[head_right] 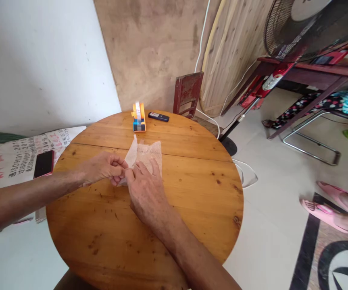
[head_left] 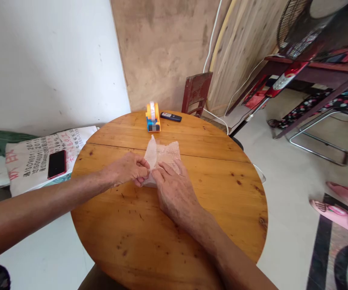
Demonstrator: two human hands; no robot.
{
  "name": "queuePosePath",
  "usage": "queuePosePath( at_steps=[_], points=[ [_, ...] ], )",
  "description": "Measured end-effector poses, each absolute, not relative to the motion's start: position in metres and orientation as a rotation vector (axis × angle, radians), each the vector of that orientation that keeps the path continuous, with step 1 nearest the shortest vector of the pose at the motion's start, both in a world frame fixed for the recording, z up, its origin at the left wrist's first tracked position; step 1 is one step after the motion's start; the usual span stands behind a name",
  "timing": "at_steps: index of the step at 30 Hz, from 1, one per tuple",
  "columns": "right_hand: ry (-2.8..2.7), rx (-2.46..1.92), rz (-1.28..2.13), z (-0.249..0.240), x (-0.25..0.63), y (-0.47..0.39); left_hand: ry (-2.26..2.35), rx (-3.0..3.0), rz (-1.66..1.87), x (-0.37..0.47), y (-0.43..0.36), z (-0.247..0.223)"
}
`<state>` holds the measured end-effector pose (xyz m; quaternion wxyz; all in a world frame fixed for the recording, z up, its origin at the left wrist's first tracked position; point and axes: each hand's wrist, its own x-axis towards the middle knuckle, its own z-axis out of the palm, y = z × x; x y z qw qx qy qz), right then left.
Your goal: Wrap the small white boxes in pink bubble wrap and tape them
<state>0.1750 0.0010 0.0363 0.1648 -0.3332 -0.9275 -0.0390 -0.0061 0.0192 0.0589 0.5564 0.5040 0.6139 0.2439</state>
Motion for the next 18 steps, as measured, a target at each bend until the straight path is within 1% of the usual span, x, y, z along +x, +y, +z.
queuePosePath(
  at_steps=[6,8,10,13,15,18],
  points=[
    [-2.583,-0.929,0.166,0.042,0.188,0.012,1.671,1.912,0.357,0.002,0.016,0.059],
    [-2.473,-0.92,0.251,0.044,0.199,0.016,1.672,2.077,0.381,0.0,0.014,0.053],
    [-2.31,-1.04,0.325,0.046,0.214,0.019,1.607,2.248,0.537,-0.005,0.012,0.041],
    [-2.118,-1.412,0.533,0.048,0.24,0.021,1.447,2.473,0.891,-0.011,0.008,0.022],
    [-2.048,-1.603,0.729,0.046,0.252,0.02,1.379,2.552,1.032,-0.012,0.006,0.011],
    [-1.951,-1.694,0.912,0.038,0.253,0.019,1.321,2.589,1.163,-0.01,0.004,0.002]
  ],
)
